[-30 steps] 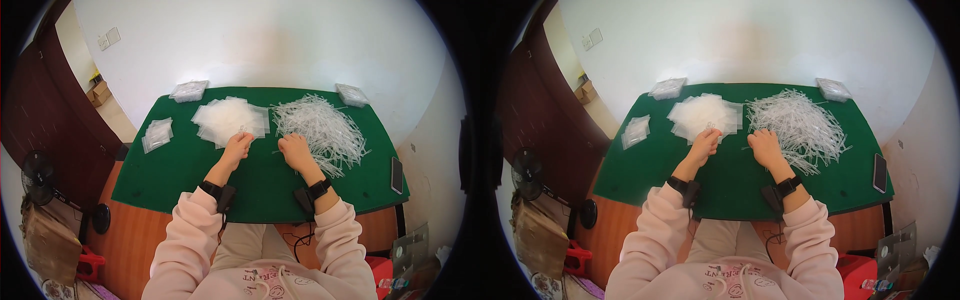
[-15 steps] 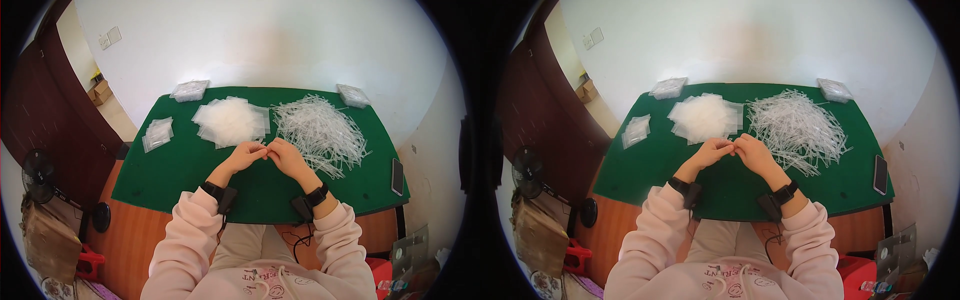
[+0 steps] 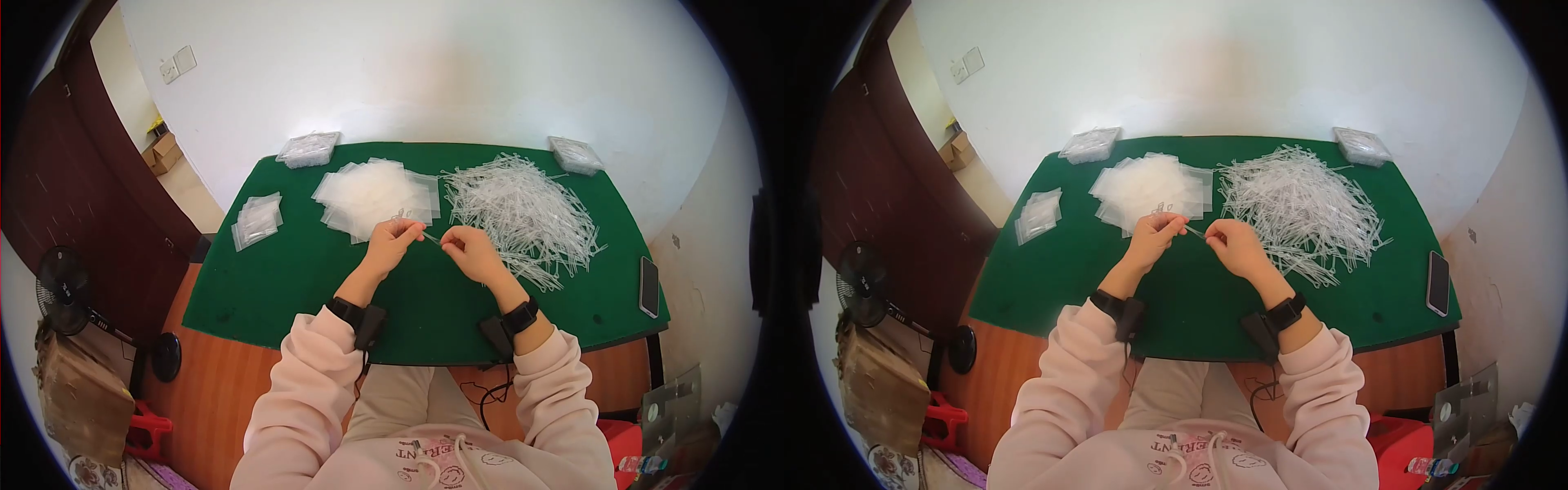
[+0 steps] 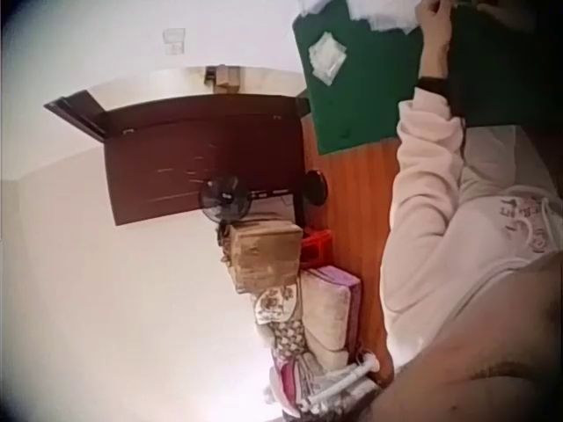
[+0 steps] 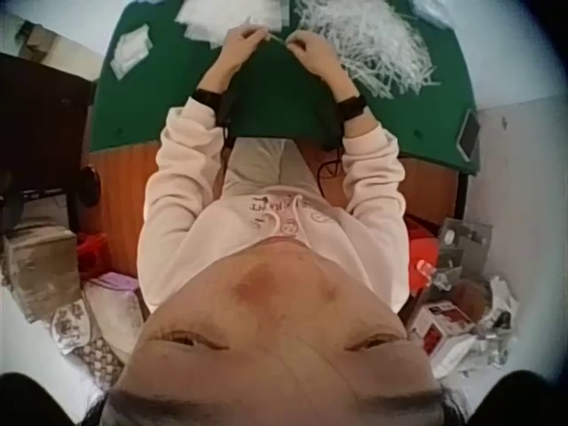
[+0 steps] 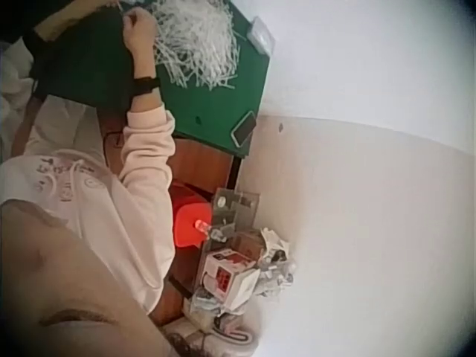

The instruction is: The recorder is stuffing shredded white paper/film filler into small clear plastic zip-top bags.

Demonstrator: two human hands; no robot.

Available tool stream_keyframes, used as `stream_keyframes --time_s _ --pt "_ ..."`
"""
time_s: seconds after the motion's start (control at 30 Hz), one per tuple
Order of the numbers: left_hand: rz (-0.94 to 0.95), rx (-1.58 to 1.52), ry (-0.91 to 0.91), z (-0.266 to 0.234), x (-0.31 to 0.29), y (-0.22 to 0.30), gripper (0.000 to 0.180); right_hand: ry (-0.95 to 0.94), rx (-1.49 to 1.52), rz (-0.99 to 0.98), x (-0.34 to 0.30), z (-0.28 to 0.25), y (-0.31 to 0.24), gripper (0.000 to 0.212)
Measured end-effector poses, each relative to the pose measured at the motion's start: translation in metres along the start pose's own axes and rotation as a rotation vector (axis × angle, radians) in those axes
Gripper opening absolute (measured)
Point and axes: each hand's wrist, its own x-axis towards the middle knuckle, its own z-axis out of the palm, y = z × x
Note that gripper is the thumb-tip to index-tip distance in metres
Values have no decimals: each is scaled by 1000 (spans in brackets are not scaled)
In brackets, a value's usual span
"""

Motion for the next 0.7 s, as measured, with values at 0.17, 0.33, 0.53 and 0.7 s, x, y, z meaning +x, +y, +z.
stream_keyframes --time_s 0.17,0.33,0.53,0.7 --pt "-37 -114 -95 4 1 -4 21 -183 223 73 -5 14 -6 13" --pt "60 -202 12 -4 6 -12 22 47 -274 -20 -1 -3 8 23" --pt "54 -181 173 -8 12 -16 25 343 -918 278 2 -27 29 36" --pt "169 -11 284 -12 19 -31 25 104 -929 269 1 -12 40 36"
